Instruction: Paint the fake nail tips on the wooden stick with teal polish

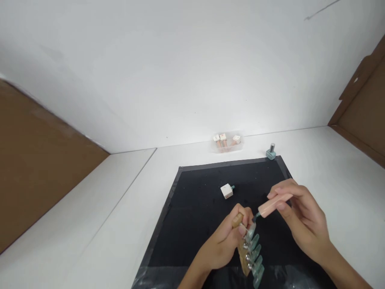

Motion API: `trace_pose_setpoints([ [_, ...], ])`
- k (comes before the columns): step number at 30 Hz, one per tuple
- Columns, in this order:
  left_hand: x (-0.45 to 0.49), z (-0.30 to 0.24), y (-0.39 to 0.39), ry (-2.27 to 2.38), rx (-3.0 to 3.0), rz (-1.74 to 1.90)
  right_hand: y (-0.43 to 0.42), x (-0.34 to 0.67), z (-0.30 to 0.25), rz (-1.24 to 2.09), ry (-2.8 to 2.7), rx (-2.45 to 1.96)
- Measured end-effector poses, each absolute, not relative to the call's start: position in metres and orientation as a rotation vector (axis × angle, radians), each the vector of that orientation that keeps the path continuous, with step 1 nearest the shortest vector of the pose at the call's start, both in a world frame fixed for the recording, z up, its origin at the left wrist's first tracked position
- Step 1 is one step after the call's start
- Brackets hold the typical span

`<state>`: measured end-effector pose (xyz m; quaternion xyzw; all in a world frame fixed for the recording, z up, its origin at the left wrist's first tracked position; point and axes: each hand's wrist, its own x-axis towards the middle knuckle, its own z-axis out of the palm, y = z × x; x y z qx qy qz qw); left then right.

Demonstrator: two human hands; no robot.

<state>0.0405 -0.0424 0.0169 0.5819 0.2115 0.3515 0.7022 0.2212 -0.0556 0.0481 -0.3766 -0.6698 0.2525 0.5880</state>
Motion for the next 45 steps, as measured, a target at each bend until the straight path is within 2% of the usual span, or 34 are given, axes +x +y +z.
trace_pose_setpoints([
  [15, 0.041, 0.016, -0.041, 0.474, 1.233, 0.796, -0.054, 0.222, 0.047, 0.562, -1.580, -0.859],
  [26, 0.045, 0.017, -0.038, 0.377, 0.898, 0.849, -0.053, 0.214, 0.052, 0.503, -1.427, -0.882],
  [31, 0.047, 0.018, -0.038, 0.353, 0.753, 0.821, -0.054, 0.212, 0.051, 0.580, -1.325, -0.867],
  [37, 0.051, 0.023, -0.037, 0.320, 0.664, 0.767, -0.056, 0.213, 0.054, 0.678, -1.317, -0.862],
  [45, 0.053, 0.038, -0.036, 0.426, 0.480, 0.769, -0.061, 0.206, 0.052, 0.580, -1.449, -0.719],
])
